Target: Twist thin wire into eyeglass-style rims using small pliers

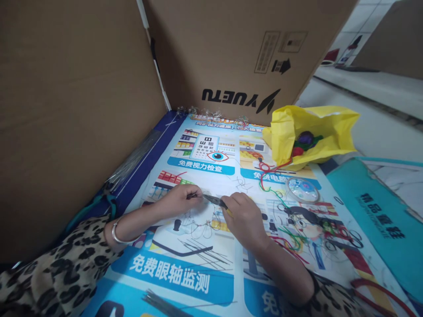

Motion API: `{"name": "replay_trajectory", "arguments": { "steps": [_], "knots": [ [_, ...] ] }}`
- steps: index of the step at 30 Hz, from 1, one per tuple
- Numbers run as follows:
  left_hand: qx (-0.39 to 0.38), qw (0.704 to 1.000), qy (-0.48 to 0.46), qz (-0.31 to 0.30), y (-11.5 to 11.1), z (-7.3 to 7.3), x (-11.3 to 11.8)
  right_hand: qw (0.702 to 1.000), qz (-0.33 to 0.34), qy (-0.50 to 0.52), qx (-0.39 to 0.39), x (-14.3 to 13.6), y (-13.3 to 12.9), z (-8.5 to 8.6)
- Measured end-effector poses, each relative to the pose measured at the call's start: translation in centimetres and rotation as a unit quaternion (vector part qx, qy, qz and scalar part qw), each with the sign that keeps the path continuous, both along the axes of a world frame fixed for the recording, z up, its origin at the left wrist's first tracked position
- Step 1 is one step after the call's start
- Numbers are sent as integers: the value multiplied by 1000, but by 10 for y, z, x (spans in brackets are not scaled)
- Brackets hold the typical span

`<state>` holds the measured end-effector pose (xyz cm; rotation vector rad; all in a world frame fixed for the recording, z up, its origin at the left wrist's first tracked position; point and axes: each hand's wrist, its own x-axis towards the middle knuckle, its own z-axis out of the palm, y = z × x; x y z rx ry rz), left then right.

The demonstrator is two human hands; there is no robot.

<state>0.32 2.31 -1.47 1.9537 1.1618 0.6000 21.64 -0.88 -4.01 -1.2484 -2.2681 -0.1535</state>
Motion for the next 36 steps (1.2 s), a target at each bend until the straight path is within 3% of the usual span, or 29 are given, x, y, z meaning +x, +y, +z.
{"name": "replay_trajectory", "arguments": {
  "steps": [13,36],
  "knots": [
    [0,999,34,-8,0,4,1,1000,2,-21,17,-1,0,0],
    [-5,998,61,-31,3,3,0,983,-29,-173,56,-2,-3,6]
  ]
}}
